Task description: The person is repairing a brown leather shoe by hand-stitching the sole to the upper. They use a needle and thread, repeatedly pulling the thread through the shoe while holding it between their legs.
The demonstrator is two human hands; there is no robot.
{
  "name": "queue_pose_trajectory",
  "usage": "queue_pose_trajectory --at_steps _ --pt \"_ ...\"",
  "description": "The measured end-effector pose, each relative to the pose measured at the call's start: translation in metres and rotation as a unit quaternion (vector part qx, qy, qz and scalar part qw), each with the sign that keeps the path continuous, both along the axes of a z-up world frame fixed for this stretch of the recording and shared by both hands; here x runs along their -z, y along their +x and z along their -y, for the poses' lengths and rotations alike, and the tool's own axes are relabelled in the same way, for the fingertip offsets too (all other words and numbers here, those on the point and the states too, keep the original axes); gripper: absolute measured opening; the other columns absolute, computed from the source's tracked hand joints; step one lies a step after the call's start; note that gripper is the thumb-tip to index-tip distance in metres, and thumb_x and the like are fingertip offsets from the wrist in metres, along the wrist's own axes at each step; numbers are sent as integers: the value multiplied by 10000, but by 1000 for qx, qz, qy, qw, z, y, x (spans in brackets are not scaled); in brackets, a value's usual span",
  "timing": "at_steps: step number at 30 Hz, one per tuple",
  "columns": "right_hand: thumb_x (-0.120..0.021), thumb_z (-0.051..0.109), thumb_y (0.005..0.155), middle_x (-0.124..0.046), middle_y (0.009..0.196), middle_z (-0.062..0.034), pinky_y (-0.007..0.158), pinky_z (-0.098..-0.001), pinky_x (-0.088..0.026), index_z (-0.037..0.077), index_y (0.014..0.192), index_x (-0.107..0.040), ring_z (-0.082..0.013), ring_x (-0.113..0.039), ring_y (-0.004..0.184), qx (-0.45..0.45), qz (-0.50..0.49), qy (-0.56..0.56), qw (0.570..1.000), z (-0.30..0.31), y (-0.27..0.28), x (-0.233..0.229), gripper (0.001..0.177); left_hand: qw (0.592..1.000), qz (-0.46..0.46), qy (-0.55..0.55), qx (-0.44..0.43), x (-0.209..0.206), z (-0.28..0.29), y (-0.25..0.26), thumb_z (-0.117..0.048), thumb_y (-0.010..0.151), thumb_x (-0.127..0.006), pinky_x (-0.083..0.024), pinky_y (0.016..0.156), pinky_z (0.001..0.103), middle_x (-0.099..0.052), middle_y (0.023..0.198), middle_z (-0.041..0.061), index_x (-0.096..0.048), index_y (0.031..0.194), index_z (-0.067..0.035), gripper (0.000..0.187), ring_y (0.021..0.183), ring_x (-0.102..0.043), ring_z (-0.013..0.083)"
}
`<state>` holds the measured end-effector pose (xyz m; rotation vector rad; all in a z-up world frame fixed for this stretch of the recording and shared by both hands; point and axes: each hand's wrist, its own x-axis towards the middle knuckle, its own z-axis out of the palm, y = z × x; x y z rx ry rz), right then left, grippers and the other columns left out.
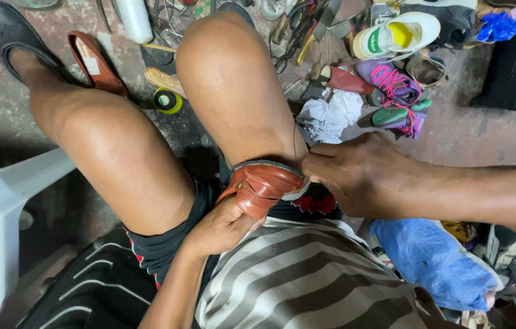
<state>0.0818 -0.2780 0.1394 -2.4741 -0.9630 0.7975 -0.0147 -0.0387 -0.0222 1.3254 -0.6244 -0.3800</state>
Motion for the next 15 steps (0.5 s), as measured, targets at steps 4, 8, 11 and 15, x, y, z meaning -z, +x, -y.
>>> queue_pose_trajectory --at_steps 4,8,11,15 --pt "-651 52 783 -658 793 -81 501 -481 -496 100 878 -630 -333 -674 670 15 0 -24 1000 -1 -2 1 108 980 -164 97 66 -5 0 0 -102 1004 -642 -442 1098 412 -631 1240 124 -618 1381 -81 379 1189 -568 292" --pt "-664 60 810 -649 792 -79 523 -471 -501 101 921 -629 -323 -677 687 21 -3 2 1000 0 -1 1 123 992 -103 52 40 -8 -1 8 -94 974 -619 -392 1074 437 -593 1254 184 -576 1341 -24 376 1201 -527 338" --pt "-675 70 815 -654 794 -75 545 -464 -511 113 987 -653 -318 -678 690 28 -7 18 999 2 -4 3 179 999 -9 -31 -12 -6 1 8 -49 950 -592 -390 1047 432 -573 1283 187 -526 1334 3 393 1215 -522 328" --pt "-716 112 826 -695 820 -63 515 -462 -495 136 1028 -685 -305 -684 664 65 -11 -34 997 4 -14 6 206 982 -176 39 60 -1 -1 0 -110 1059 -611 -525 913 348 -588 934 49 -652 1174 -63 131 911 -558 189"
